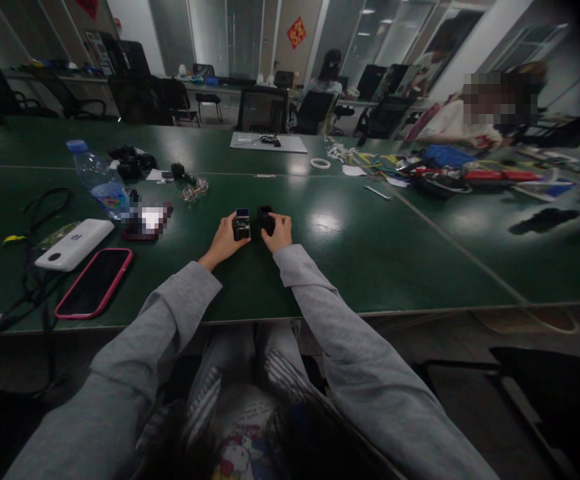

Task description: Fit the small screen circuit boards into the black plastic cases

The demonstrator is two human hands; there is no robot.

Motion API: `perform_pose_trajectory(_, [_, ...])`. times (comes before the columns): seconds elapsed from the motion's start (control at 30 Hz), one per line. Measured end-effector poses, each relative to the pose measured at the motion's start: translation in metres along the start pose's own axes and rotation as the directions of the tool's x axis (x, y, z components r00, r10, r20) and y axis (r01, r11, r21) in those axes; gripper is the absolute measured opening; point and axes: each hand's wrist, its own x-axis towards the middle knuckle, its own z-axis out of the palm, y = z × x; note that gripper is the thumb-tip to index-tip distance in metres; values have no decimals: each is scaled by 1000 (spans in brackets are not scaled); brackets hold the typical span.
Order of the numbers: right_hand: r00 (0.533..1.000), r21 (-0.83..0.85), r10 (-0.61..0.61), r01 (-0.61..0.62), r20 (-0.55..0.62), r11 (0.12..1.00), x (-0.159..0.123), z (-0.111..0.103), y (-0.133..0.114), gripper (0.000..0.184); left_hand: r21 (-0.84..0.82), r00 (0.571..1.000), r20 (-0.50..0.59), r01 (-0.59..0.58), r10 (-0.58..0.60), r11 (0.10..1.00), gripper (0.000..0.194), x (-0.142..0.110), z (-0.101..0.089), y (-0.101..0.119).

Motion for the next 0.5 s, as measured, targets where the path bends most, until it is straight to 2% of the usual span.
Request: perform_pose_trajectory(0.5, [998,-120,47,-43,36,992,-4,-6,-7,54,-21,1000,-5,10,-10,1000,85,-1,-2,1])
